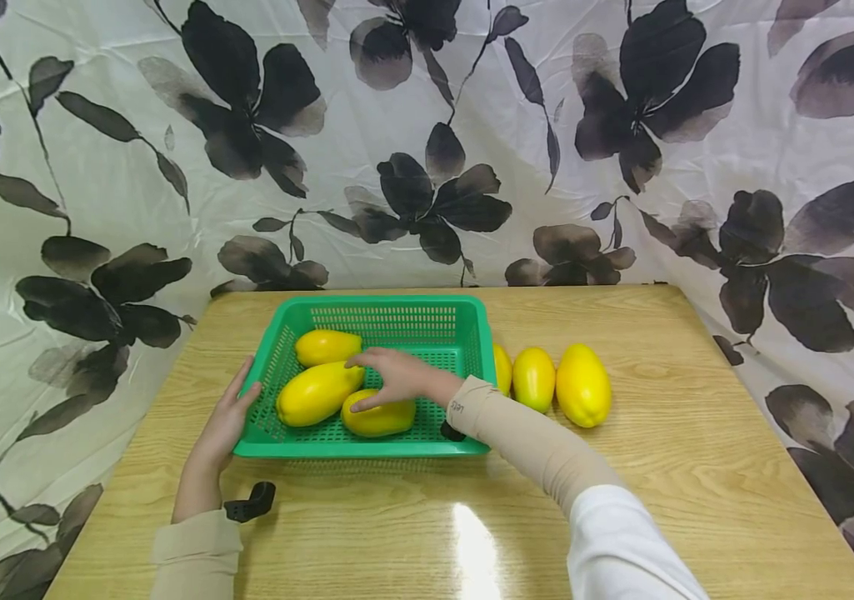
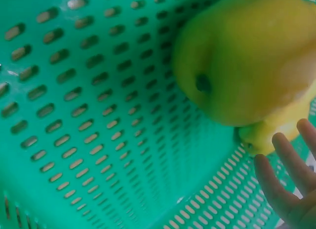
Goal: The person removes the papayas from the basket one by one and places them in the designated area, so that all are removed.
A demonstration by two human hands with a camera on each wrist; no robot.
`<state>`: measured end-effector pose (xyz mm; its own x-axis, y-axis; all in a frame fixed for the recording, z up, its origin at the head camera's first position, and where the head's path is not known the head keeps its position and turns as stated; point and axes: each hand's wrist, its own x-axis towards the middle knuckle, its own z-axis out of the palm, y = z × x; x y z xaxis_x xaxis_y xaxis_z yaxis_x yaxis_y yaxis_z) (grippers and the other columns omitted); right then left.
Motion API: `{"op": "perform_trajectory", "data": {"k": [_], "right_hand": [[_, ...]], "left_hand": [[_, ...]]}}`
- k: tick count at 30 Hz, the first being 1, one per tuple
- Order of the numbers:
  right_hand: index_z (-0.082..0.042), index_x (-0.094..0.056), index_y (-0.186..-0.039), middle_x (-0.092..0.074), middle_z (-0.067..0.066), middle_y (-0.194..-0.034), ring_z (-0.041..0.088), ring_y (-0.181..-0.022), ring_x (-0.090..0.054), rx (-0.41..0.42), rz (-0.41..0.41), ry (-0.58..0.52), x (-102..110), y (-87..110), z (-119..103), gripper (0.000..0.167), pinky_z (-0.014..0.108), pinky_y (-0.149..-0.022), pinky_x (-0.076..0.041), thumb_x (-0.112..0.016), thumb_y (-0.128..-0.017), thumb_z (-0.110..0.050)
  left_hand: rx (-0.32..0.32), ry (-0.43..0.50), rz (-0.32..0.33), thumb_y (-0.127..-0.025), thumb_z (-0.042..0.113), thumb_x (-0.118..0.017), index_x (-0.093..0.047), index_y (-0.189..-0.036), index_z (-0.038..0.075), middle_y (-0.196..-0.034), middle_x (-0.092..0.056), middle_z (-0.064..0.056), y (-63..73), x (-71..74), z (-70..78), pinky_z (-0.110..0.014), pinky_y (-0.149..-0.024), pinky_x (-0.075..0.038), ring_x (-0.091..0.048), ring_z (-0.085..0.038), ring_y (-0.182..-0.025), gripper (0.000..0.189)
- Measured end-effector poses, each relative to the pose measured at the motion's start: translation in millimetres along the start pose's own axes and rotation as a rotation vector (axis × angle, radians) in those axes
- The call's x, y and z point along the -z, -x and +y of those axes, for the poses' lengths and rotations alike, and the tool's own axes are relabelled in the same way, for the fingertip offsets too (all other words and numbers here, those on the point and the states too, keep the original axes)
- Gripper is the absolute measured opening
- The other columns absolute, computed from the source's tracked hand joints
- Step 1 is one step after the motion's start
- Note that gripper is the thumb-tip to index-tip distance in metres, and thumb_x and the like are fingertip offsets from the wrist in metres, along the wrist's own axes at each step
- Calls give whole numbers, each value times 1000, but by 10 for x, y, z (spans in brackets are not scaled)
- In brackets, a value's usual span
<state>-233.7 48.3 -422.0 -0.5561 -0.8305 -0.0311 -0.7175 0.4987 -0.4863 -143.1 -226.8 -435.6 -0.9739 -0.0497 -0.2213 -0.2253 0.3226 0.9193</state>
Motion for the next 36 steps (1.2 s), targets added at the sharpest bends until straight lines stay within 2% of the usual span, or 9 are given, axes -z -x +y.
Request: {"op": "perform_trajectory", "data": {"k": [6,13,20,28,36], "right_hand": [[-18,-42,-137,-41,8,-136,22,-120,-43,18,-82,50,-85,-6,-11,73,37,-97,-38,-65,-78,-54],[-21,-37,-138,-38,11,-136,22,-117,-45,-1,-118,44,-150,-24,-18,77,37,-94,-40,-68,-75,-52],[-18,-35,-135,-41,9,-130,17,-108,-48,-11,-156,17,-223,-19,-5,80,30,-86,-44,-74,-72,-48],[-17,-34,-139,-44,7,-131,17,-110,-48,-39,-236,69,-268,-21,-55,79,34,-91,-41,-75,-74,-38],[-15,-34,-138,-47,7,-129,18,-114,-47,-15,-226,87,-300,-41,-37,83,34,-95,-38,-79,-70,-30]], "left_hand": [[2,16,-5,-99,40,-31,-1,-148,32,-153,5,0,-3,-3,3,-60,-104,-6,5,-31,-137,57],[1,6,-2,-100,39,-31,0,-148,31,-153,5,-2,8,-2,15,-60,-104,-6,5,-32,-137,58],[14,8,-9,-99,40,-31,1,-147,34,-153,6,-1,6,4,16,-60,-104,-5,7,-31,-137,57],[-2,16,-11,-100,39,-31,-1,-147,33,-153,6,0,0,5,15,-59,-105,-4,6,-31,-137,57],[-11,27,-13,-99,40,-32,-1,-147,33,-153,5,-2,-11,6,-4,-60,-104,-6,5,-32,-137,57]]}}
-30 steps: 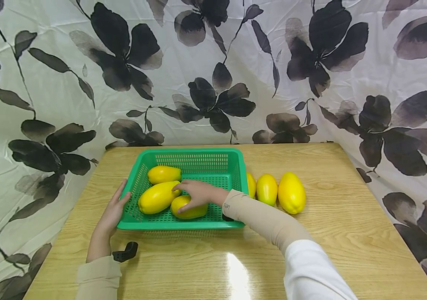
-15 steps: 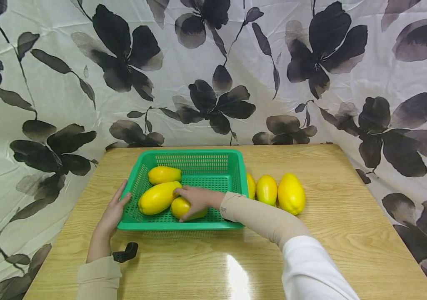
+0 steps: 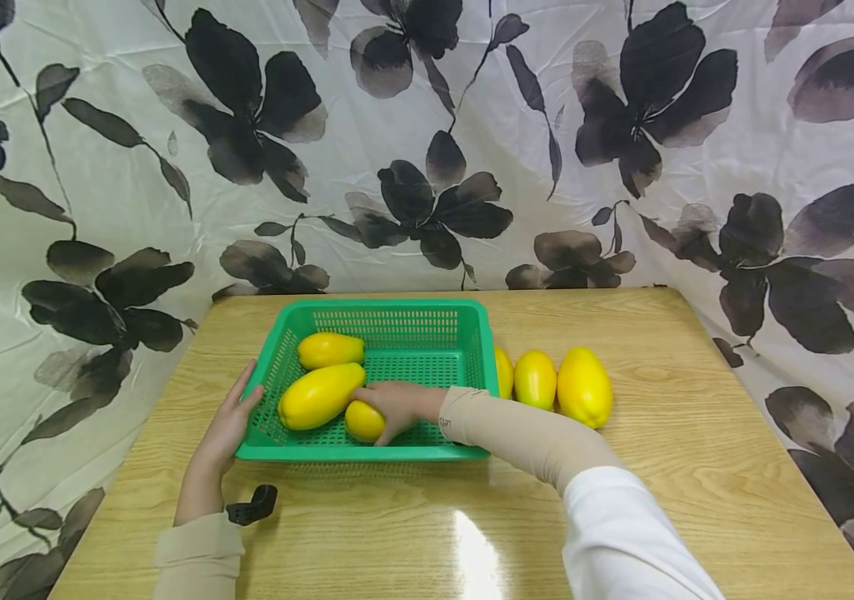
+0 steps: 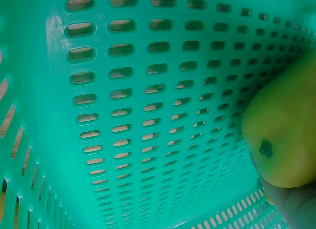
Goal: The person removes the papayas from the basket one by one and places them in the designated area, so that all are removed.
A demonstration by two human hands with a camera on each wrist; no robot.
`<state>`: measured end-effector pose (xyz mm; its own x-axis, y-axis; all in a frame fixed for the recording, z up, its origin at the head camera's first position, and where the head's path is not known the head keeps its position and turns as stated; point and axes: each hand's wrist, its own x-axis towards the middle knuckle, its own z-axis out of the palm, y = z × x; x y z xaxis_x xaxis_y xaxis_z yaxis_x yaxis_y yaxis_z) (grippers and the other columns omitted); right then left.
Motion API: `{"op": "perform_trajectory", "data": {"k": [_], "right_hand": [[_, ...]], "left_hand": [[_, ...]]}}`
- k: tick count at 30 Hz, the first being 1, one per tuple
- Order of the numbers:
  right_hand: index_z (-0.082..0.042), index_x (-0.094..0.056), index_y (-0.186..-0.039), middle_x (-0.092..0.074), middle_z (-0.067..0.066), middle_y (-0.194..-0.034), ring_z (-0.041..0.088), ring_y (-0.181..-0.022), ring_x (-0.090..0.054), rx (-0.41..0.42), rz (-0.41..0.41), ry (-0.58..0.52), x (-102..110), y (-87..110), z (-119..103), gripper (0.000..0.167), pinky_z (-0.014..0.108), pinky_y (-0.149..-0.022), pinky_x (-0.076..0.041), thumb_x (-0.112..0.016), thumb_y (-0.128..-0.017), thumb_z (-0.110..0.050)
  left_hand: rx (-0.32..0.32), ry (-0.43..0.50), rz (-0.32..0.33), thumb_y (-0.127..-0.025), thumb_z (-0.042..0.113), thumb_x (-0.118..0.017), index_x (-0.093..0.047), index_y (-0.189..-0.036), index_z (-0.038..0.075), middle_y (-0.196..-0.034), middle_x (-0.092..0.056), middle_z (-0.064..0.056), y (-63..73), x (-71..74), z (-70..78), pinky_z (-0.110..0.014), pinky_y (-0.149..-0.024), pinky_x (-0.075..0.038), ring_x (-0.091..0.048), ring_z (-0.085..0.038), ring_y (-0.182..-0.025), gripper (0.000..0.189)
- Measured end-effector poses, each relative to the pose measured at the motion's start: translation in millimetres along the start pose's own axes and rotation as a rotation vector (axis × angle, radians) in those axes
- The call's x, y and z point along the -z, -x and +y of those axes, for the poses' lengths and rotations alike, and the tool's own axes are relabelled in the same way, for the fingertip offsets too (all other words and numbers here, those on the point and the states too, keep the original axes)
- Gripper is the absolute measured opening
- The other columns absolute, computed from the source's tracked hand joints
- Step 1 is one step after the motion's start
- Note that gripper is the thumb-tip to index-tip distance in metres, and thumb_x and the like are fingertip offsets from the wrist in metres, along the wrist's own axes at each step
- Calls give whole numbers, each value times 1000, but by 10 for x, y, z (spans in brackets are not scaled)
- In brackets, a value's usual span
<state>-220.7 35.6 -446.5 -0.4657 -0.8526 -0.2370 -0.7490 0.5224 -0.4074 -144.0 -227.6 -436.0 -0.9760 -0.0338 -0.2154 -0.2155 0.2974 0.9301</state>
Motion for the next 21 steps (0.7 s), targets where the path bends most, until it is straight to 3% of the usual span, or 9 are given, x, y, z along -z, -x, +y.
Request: {"op": "perform_trajectory", "data": {"k": [11,21], "right_hand": [[-15,-37,-137,-47,6,-131,18,-116,-46,-12,-5,17,17,0,-40,81,33,-96,-38,-80,-70,-27],[-15,-45,-128,-51,5,-123,18,-110,-49,47,98,-12,90,27,-29,76,33,-89,-43,-83,-64,-33]], "left_hand": [[18,-1,-3,-100,37,-30,-1,-147,33,-153,6,-1,8,5,22,-59,-105,-4,7,-31,-137,56],[12,-7,-5,-100,38,-30,0,-147,32,-153,6,-1,-12,5,6,-59,-105,-4,7,-31,-137,57]]}}
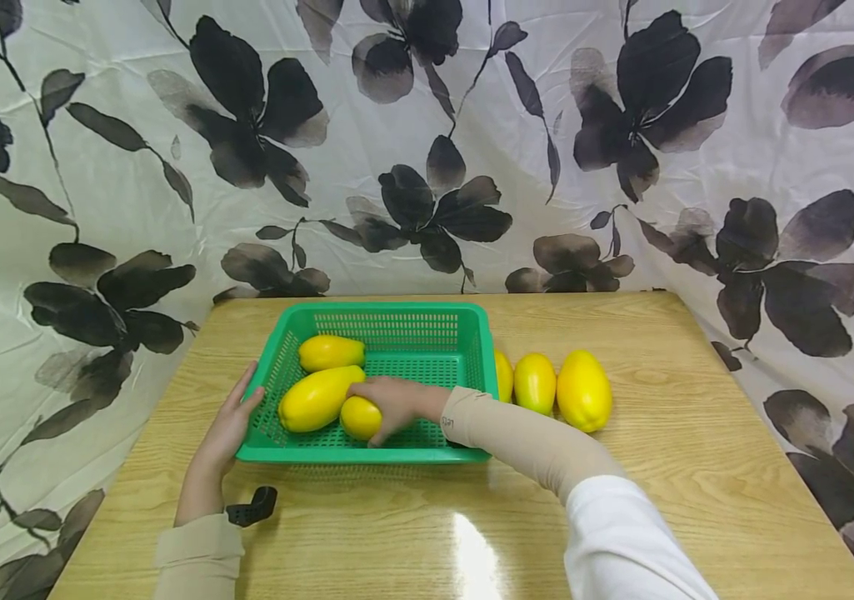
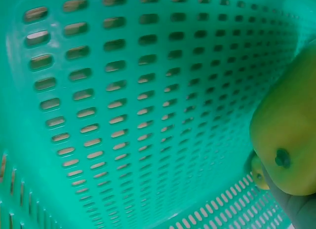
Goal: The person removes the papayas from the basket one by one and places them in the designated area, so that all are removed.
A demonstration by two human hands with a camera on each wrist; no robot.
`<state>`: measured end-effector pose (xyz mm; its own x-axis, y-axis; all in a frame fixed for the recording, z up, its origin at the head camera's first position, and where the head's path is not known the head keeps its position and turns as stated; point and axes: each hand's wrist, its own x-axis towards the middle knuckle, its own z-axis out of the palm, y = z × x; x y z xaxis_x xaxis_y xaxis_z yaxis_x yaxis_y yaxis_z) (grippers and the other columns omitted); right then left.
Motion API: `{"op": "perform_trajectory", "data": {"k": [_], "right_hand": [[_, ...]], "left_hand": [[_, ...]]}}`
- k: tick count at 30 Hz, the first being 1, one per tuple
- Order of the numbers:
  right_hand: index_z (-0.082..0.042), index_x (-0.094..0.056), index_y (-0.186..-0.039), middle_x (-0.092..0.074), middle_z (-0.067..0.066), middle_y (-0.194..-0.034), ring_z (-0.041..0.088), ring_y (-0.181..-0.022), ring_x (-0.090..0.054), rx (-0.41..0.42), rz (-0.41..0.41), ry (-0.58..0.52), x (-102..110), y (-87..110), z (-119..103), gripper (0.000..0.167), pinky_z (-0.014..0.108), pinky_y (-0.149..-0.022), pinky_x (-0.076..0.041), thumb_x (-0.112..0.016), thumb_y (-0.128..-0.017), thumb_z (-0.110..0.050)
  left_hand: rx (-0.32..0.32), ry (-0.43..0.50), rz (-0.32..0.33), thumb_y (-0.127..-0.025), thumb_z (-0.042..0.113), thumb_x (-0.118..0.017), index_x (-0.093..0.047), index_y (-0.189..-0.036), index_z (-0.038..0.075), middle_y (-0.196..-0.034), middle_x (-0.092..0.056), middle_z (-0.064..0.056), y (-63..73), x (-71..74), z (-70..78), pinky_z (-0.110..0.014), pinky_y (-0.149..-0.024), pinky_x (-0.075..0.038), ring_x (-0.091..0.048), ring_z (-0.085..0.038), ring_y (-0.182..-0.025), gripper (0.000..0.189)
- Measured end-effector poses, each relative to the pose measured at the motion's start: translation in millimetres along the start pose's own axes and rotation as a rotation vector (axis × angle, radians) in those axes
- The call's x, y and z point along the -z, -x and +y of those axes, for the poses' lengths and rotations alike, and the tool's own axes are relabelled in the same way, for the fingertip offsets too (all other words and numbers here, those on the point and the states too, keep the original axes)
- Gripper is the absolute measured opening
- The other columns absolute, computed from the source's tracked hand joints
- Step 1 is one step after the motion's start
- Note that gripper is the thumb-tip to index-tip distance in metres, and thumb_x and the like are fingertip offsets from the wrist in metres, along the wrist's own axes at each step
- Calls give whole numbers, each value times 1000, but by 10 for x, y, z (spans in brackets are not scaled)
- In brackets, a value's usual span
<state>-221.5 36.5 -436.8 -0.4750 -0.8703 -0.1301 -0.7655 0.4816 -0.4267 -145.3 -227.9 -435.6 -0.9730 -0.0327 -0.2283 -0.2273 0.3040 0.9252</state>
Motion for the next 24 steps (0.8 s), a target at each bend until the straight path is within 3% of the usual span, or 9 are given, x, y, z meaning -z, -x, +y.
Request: {"op": "perform_trajectory", "data": {"k": [10,24], "right_hand": [[-13,-45,-125,-56,3,-112,15,-98,-54,14,54,-65,121,13,-35,75,28,-80,-45,-83,-64,-33],[-12,-47,-127,-57,2,-114,14,-95,-55,30,115,-142,328,67,-76,74,26,-77,-46,-82,-64,-32]], "left_hand": [[5,-13,6,-99,42,-31,0,-147,32,-153,5,-2,-8,0,0,-59,-105,-5,5,-32,-137,58],[16,-18,2,-99,41,-30,0,-146,37,-153,6,-1,-5,6,20,-59,-105,-3,7,-30,-137,55]]}}
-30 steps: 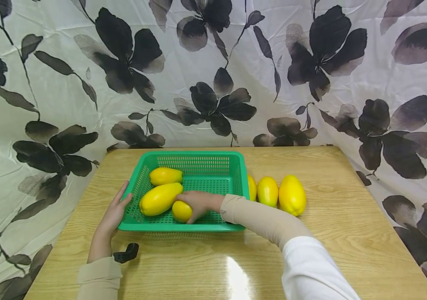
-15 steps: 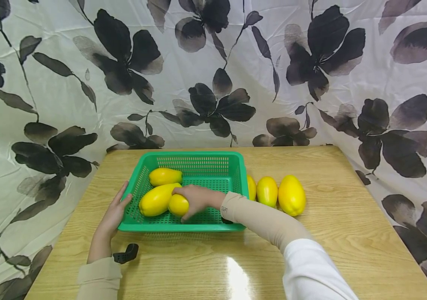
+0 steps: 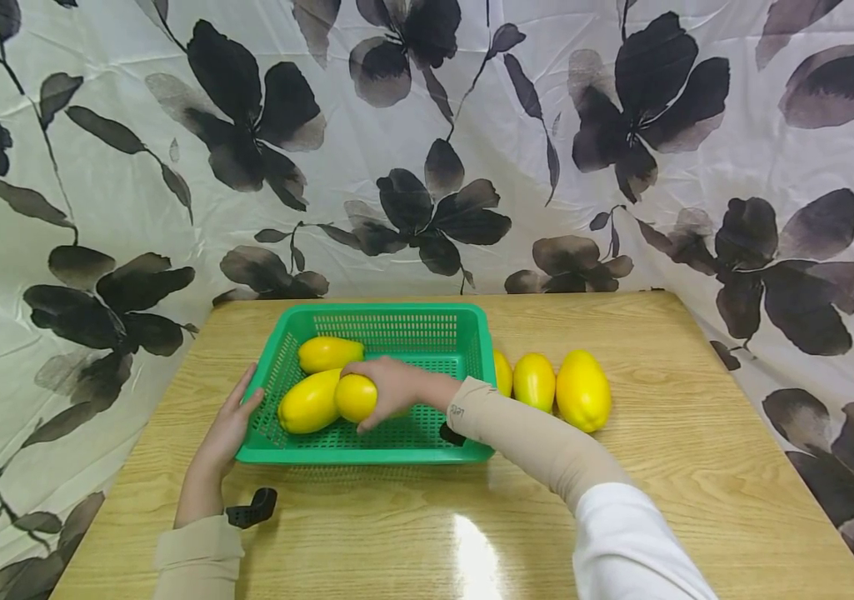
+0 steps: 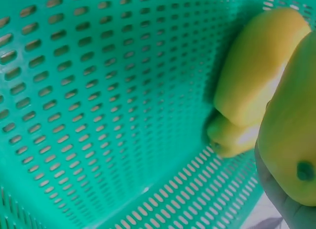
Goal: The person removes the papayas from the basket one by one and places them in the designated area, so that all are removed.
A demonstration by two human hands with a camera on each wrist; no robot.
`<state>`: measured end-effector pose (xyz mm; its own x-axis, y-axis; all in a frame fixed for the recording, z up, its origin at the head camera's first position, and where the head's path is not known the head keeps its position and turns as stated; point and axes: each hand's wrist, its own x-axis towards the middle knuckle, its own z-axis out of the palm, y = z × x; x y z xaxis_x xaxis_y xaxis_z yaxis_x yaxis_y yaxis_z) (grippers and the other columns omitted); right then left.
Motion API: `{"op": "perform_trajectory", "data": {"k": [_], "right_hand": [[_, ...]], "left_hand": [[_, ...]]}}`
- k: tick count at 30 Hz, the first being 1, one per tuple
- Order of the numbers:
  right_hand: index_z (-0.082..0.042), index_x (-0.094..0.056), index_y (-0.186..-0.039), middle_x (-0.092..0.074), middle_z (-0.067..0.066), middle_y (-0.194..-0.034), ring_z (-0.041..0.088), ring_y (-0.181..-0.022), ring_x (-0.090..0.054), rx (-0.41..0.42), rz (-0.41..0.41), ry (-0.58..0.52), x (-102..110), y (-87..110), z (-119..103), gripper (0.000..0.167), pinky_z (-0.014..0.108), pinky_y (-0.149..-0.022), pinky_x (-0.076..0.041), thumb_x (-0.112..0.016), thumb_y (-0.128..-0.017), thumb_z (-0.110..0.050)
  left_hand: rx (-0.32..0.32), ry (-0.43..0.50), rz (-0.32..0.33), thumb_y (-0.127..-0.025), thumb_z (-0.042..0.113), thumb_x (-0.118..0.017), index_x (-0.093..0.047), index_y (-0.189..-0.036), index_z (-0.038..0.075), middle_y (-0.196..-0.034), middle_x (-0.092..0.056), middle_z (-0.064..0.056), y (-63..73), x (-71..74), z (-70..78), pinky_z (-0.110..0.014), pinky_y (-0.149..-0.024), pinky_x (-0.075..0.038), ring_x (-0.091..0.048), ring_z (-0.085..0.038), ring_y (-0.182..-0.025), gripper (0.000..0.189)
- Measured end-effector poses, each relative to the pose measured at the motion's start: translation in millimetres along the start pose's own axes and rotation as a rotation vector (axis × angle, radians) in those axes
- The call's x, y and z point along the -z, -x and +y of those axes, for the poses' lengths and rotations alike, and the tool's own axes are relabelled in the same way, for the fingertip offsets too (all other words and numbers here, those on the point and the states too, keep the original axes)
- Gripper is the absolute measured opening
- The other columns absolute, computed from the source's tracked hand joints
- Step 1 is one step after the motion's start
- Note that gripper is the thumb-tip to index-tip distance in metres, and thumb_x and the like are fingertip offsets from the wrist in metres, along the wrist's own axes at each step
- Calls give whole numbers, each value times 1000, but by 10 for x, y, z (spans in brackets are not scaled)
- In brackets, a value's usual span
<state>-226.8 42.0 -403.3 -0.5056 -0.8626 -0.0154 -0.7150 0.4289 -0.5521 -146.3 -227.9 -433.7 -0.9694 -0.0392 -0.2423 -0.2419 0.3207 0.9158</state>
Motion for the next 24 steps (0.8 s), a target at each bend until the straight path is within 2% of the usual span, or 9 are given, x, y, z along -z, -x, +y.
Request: {"op": "perform_trajectory", "data": {"k": [8,15,24], "right_hand": [[-16,-50,-123,-58,-3,-108,10,-91,-53,11,88,-35,146,65,-10,70,29,-77,-44,-82,-62,-34],[-15,-52,-121,-58,-6,-105,9,-86,-54,11,137,-67,284,166,23,68,26,-72,-47,-81,-63,-33],[-16,-52,-122,-60,-3,-107,12,-87,-56,-14,239,-58,508,354,65,71,35,-77,-43,-81,-61,-35]], "left_hand": [[-1,-1,0,-99,41,-30,0,-146,37,-153,5,-1,9,0,-1,-59,-105,-4,6,-31,-137,56],[10,1,-4,-99,40,-29,0,-146,36,-153,6,-1,18,-3,-4,-59,-105,-8,5,-33,-137,56],[8,0,-5,-99,40,-30,1,-147,34,-153,6,-2,14,-1,-9,-59,-105,-7,6,-33,-137,57]]}}
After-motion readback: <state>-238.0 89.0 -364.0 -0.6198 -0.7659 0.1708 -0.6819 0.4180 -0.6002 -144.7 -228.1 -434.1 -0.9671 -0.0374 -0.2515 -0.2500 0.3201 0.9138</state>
